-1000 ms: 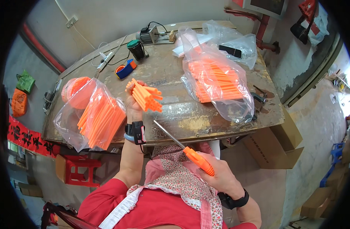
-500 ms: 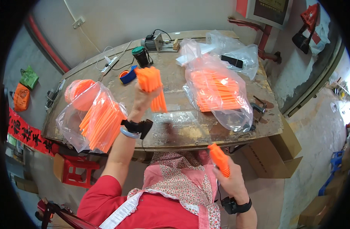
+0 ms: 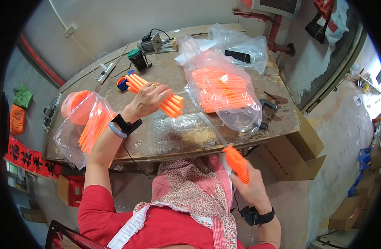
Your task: The person gathers and aligns plastic tubes into bundles by hand, applies a handheld heating tool to the ends, and places the bundled tubes into plastic bags on the table.
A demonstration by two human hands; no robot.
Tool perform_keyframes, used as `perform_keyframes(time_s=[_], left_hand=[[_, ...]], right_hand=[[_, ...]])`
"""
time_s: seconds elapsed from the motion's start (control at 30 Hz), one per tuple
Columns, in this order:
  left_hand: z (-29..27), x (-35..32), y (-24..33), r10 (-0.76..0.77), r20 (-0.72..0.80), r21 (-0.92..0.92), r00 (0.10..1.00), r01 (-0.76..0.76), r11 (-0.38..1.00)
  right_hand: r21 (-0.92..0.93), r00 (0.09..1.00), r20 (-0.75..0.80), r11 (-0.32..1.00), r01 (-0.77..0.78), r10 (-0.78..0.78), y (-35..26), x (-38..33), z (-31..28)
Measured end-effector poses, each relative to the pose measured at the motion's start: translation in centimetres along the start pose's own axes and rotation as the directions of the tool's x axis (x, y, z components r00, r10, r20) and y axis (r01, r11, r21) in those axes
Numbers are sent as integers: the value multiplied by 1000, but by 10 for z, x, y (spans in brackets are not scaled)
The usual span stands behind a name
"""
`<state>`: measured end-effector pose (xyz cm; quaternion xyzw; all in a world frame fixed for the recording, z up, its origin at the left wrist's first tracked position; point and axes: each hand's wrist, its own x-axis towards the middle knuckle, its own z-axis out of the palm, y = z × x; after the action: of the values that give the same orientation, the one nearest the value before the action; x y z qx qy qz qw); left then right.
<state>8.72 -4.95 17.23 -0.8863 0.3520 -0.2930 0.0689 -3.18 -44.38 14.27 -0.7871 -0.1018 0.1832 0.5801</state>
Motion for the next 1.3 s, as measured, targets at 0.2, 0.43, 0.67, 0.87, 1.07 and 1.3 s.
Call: perform_keyframes(time_s=[0.2, 0.43, 0.67, 0.87, 1.07, 1.3], left_hand=[[-17, -4, 9, -290, 45, -137, 956, 294, 946], [-68, -40, 48, -526, 251, -295, 813, 582, 758], [-87, -119, 151, -527, 631, -763, 569, 578, -290], [-50, -176, 230, -556, 688, -717, 467, 557, -420], [-34, -205, 241, -373, 792, -608, 483, 576, -546], [-26, -210, 233, -350, 815, -556, 463, 452, -697]], right_hand=[[-29, 988, 128, 996, 85, -81, -8, -6, 12], [-107, 955, 297, 993, 39, -6, 30, -1, 44], [-252, 735, 653, 863, 438, -183, 133, 55, 119], [-77, 746, 580, 890, 450, -327, 44, 62, 151], [261, 541, 769, 940, 220, -340, 29, 68, 195], [327, 548, 810, 937, -126, -209, 43, 73, 209]])
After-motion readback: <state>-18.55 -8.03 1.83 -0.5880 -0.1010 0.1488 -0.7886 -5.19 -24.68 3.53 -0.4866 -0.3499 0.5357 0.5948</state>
